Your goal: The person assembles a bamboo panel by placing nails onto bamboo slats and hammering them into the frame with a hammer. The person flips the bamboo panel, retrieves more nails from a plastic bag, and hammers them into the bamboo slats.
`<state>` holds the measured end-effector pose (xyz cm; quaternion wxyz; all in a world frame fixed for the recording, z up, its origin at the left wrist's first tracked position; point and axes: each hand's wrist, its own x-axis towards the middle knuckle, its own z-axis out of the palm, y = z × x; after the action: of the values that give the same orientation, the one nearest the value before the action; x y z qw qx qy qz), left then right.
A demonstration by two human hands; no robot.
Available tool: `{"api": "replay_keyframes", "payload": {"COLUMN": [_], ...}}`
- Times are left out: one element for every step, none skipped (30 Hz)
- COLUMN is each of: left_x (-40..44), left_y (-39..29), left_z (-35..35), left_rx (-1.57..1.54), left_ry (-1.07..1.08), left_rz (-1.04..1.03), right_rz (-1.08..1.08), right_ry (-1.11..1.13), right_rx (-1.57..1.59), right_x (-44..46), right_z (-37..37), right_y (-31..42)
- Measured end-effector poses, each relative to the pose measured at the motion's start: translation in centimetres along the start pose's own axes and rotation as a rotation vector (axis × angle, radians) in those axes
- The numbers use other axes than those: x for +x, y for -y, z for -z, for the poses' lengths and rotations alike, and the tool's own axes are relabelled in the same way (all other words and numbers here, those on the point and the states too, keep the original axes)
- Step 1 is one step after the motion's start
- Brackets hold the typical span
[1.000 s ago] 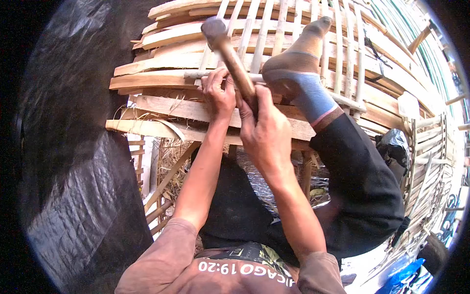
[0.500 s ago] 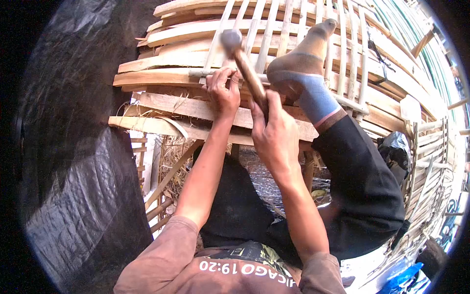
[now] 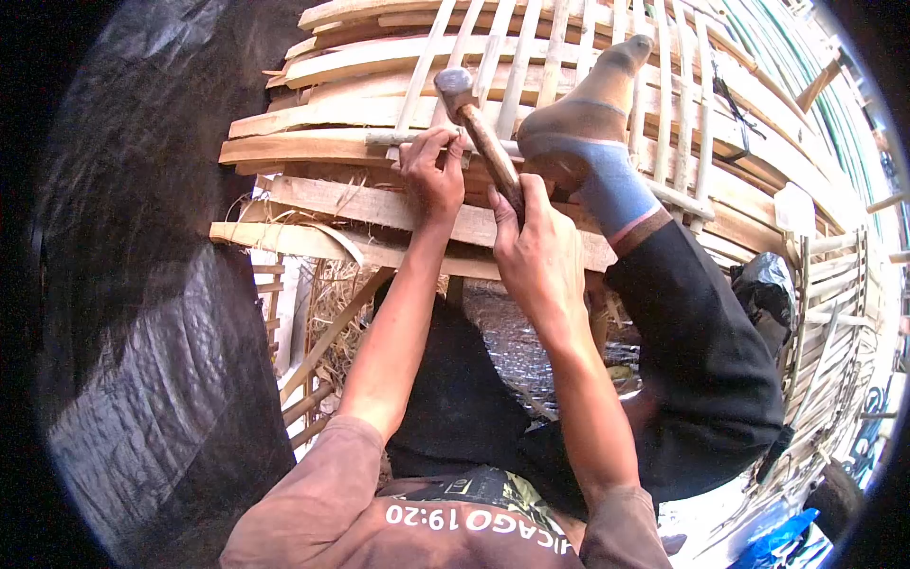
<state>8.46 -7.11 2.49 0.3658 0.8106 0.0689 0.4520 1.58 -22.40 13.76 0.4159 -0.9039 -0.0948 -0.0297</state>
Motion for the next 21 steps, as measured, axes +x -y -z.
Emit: {"api": "replay_keyframes", "payload": {"left_x": [0.2,0.0,-0.2,-0.2,0.0,0.0,-0.1,-0.1,0.0,0.0,-0.1,0.0,0.1,0.4,0.3,0.3,0.4,0.3,0.3,0.2,0.1], "left_y": [0.2,0.4,0.4,0.4,0.3,0.3,0.3,0.3,0.2,0.2,0.2,0.0,-0.1,0.0,-0.2,-0.5,-0.5,-0.5,-0.5,-0.4,-0.2], "left_z": [-0.1,-0.1,0.1,0.0,-0.2,-0.2,-0.2,-0.1,0.0,0.0,0.0,0.2,0.2,0.2,0.6,0.6,0.6,0.7,0.7,0.7,0.8], "left_rx": [0.006,0.036,0.042,0.038,0.032,0.015,0.016,0.009,0.003,0.004,0.055,0.105,0.106,0.054,0.004,-0.005,-0.005,-0.008,-0.013,-0.013,-0.006], "left_ry": [-0.001,0.016,0.025,0.007,-0.014,-0.013,-0.012,-0.008,-0.008,-0.013,-0.006,0.002,0.001,0.009,0.028,0.033,0.034,0.046,0.054,0.052,0.051], "left_rz": [0.006,0.012,0.018,0.014,0.009,0.02,0.021,0.024,0.025,0.023,0.024,0.027,0.026,0.019,0.019,0.04,0.04,0.049,0.056,0.056,0.023], "right_rz": [0.023,0.017,0.004,0.074,0.071,0.097,0.125,0.14,0.129,0.111,0.091,0.095,0.097,0.09,0.072,0.077,0.124,0.14,0.161,0.183,0.184], "right_ry": [-0.042,-0.035,-0.028,-0.062,-0.061,-0.075,-0.09,-0.092,-0.066,-0.049,-0.032,-0.029,-0.028,-0.027,-0.019,-0.035,-0.08,-0.098,-0.118,-0.135,-0.135], "right_rx": [0.012,0.011,0.011,0.067,0.067,0.072,0.077,0.105,0.074,0.053,0.031,-0.036,-0.035,-0.011,0.012,0.045,0.081,0.087,0.093,0.082,0.081], "right_x": [0.1,0.1,0.1,0.1,0.1,0.0,-0.1,-0.1,-0.4,-0.5,-0.6,-0.4,-0.4,-0.3,-0.5,-0.5,-0.4,-0.3,-0.2,-0.2,-0.3], "right_z": [0.3,0.9,1.7,2.0,2.0,1.9,1.8,1.0,0.5,-0.3,-1.1,-1.2,-1.0,-0.5,0.1,0.7,1.0,1.5,1.8,1.7,1.5], "right_y": [0.6,1.2,2.2,2.5,2.7,3.0,3.1,2.3,1.7,0.8,-0.3,-0.3,-0.1,0.2,1.0,1.9,2.1,2.7,3.1,2.7,2.1]}}
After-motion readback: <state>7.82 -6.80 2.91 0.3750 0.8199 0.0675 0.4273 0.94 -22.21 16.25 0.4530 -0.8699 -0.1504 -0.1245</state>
